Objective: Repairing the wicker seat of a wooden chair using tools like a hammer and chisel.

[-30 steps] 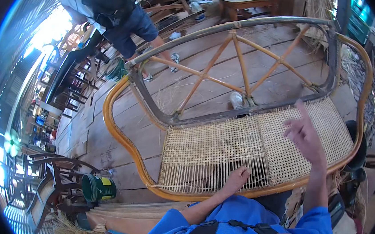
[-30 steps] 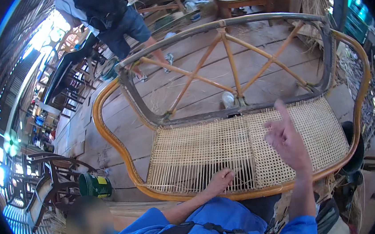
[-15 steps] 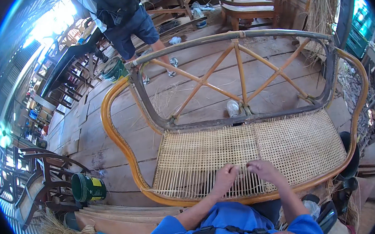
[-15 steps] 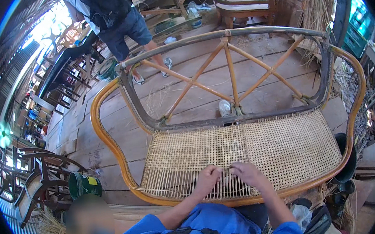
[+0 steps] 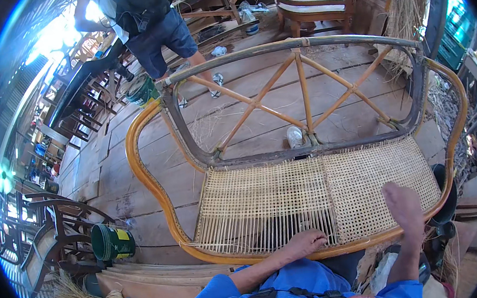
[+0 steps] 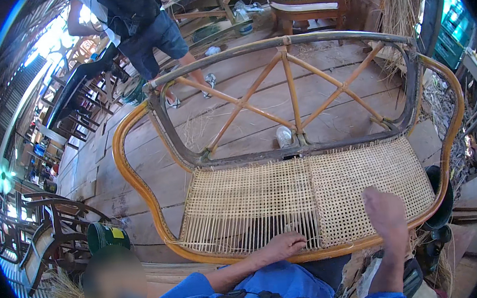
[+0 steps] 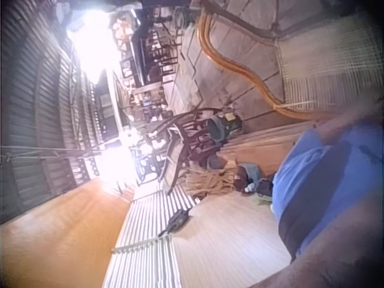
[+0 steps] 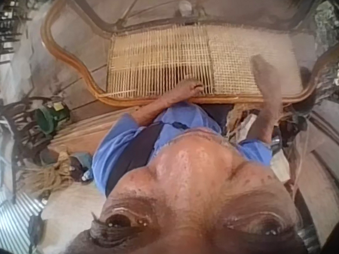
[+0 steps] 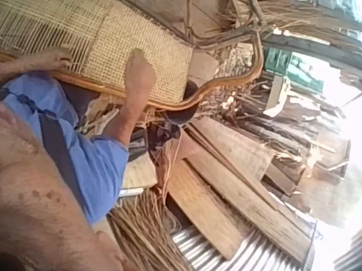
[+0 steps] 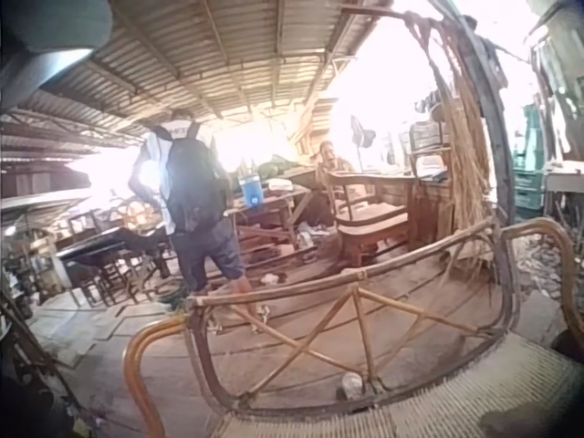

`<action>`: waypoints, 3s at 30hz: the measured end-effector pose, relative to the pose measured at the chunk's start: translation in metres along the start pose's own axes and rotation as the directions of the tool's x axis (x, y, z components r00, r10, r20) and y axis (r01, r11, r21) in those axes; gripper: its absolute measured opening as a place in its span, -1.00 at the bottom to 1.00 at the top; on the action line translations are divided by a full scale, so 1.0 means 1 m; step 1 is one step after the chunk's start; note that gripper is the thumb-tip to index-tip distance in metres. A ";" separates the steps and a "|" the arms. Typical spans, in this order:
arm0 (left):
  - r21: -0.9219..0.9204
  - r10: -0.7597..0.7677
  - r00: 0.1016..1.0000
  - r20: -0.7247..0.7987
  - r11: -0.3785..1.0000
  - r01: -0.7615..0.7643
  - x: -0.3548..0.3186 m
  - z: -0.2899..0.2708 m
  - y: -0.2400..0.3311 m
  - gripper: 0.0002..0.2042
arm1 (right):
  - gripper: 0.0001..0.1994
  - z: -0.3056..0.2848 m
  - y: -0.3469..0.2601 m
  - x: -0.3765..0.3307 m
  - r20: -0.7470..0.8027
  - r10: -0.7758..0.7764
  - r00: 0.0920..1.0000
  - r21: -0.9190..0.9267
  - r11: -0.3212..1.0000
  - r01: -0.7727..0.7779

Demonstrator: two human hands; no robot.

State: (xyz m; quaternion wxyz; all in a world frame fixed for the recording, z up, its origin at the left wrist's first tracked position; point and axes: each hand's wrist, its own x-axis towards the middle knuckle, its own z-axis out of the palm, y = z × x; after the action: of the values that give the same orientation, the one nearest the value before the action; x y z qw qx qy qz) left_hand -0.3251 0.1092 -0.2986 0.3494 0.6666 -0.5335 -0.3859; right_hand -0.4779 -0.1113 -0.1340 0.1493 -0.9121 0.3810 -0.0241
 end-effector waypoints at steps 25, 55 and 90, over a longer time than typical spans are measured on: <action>0.419 -0.206 0.974 -0.098 0.879 0.228 -0.024 -0.018 -0.027 -0.76 | -0.80 -0.018 0.004 0.010 -0.048 -0.148 0.988 0.249 0.956 0.156; 0.625 0.060 0.995 -0.078 0.781 0.002 0.010 0.015 -0.025 -0.60 | -0.79 0.174 0.055 0.028 0.455 -0.107 0.884 0.602 0.768 -0.217; 0.224 -0.240 0.952 -0.189 0.933 0.280 0.046 0.032 -0.005 -0.67 | -0.70 0.197 0.029 0.018 0.352 0.012 0.936 0.519 0.830 -0.206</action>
State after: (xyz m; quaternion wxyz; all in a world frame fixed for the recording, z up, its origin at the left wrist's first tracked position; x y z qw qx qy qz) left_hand -0.3451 0.0630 -0.3245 0.2501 0.7984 -0.4550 -0.3048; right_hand -0.4536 -0.0932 -0.3315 0.4675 -0.7979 0.3792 0.0316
